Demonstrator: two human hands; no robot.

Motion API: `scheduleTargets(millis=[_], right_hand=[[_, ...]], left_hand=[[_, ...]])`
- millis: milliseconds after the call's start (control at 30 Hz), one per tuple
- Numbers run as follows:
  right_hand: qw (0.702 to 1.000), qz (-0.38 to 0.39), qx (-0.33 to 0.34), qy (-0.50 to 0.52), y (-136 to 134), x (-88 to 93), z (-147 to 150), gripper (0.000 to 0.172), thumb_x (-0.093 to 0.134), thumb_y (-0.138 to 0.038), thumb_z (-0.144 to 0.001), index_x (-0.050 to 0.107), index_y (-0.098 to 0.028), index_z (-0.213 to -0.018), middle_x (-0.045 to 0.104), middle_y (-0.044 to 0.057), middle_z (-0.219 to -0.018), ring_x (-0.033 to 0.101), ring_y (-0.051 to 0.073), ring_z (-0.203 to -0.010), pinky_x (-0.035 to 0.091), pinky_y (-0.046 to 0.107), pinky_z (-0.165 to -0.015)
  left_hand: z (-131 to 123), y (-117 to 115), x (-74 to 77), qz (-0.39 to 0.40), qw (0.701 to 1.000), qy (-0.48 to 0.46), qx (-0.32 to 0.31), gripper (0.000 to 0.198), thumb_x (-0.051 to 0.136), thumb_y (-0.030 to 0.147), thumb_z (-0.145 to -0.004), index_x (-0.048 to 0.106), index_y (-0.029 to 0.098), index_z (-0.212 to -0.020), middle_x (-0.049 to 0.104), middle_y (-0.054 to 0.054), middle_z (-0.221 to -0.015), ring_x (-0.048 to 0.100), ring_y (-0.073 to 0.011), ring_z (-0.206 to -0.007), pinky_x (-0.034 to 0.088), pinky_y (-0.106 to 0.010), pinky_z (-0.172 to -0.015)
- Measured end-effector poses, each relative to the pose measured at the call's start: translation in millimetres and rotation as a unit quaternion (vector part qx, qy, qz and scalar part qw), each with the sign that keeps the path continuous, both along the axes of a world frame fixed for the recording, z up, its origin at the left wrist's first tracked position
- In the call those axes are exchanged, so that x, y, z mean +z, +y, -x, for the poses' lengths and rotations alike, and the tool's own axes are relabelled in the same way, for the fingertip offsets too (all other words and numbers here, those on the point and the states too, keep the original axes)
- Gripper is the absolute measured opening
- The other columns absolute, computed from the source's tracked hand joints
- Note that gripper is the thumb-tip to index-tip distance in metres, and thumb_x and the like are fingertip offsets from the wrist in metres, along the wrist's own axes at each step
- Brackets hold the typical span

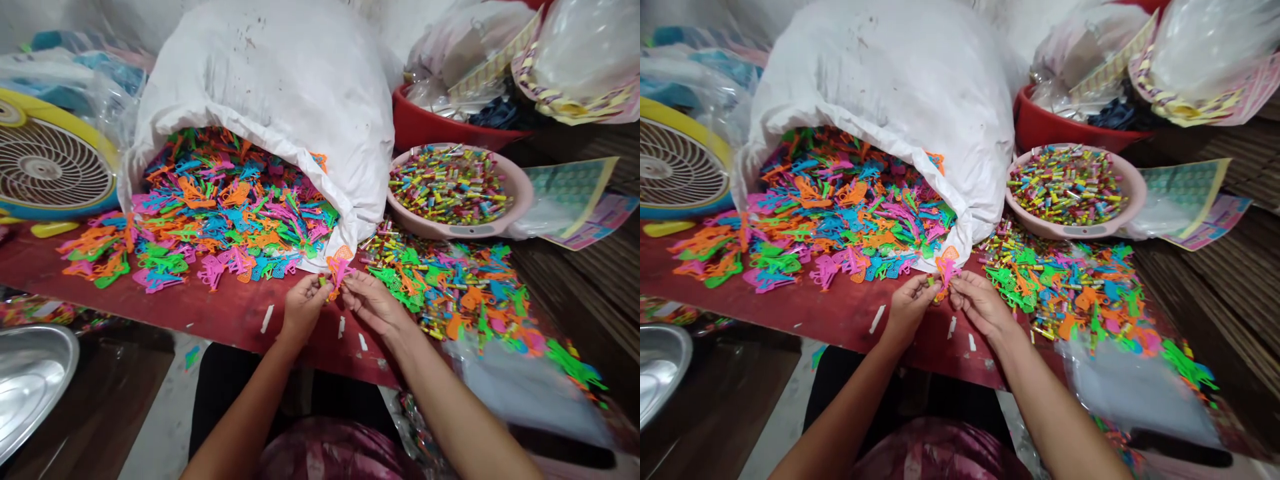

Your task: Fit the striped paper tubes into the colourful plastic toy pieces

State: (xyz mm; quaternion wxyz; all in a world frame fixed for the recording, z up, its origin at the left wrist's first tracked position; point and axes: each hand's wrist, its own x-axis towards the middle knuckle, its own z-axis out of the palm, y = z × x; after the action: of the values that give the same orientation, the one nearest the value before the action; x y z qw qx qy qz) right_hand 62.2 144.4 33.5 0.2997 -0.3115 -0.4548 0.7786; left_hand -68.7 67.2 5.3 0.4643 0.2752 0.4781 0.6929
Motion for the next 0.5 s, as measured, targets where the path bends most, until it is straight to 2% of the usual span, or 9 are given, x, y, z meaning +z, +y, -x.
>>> scheduleTargets(millis=[67, 200, 367, 500], right_hand=[[1.000, -0.001, -0.016, 0.021, 1, 1.9, -1, 0.024, 0.082, -0.030, -0.071, 0.063, -0.017, -0.078, 0.056, -0.003, -0.066, 0.048, 0.007, -0.052, 0.041, 0.020, -0.049], [0.999, 0.005, -0.020, 0.031, 4, 3.6, 0, 0.024, 0.082, -0.030, -0.071, 0.062, -0.017, -0.075, 0.056, -0.003, -0.065, 0.048, 0.008, -0.051, 0.042, 0.021, -0.049], [1.000, 0.023, 0.010, 0.015, -6, -3.8, 5, 0.025, 0.082, -0.031, -0.071, 0.065, -0.017, -0.083, 0.060, -0.002, -0.070, 0.049, 0.008, -0.054, 0.042, 0.020, -0.050], [0.999, -0.036, 0.024, -0.031, -13, -3.3, 1, 0.021, 0.078, -0.032, -0.076, 0.066, -0.017, -0.084, 0.062, -0.001, -0.070, 0.052, 0.008, -0.054, 0.042, 0.020, -0.051]], left_hand=[[1, 2, -0.2, -0.006, 0.999, 0.032, 0.005, 0.025, 0.074, 0.031, -0.075, 0.069, 0.014, -0.093, 0.060, 0.003, -0.068, 0.054, -0.0071, -0.058, 0.043, -0.018, -0.057], [4, 6, 3.4, -0.021, 0.996, 0.045, 0.068, 0.023, 0.072, 0.033, -0.078, 0.069, 0.015, -0.093, 0.058, 0.004, -0.068, 0.052, -0.0067, -0.058, 0.043, -0.017, -0.057], [1, 8, 10.0, -0.020, 0.999, -0.046, 0.022, 0.031, 0.077, 0.034, -0.071, 0.068, 0.014, -0.093, 0.066, 0.000, -0.078, 0.058, -0.0098, -0.065, 0.047, -0.020, -0.058], [3, 8, 7.1, 0.000, 0.997, -0.059, 0.046, 0.031, 0.079, 0.030, -0.066, 0.069, 0.014, -0.090, 0.066, 0.000, -0.074, 0.056, -0.0078, -0.061, 0.044, -0.018, -0.057]])
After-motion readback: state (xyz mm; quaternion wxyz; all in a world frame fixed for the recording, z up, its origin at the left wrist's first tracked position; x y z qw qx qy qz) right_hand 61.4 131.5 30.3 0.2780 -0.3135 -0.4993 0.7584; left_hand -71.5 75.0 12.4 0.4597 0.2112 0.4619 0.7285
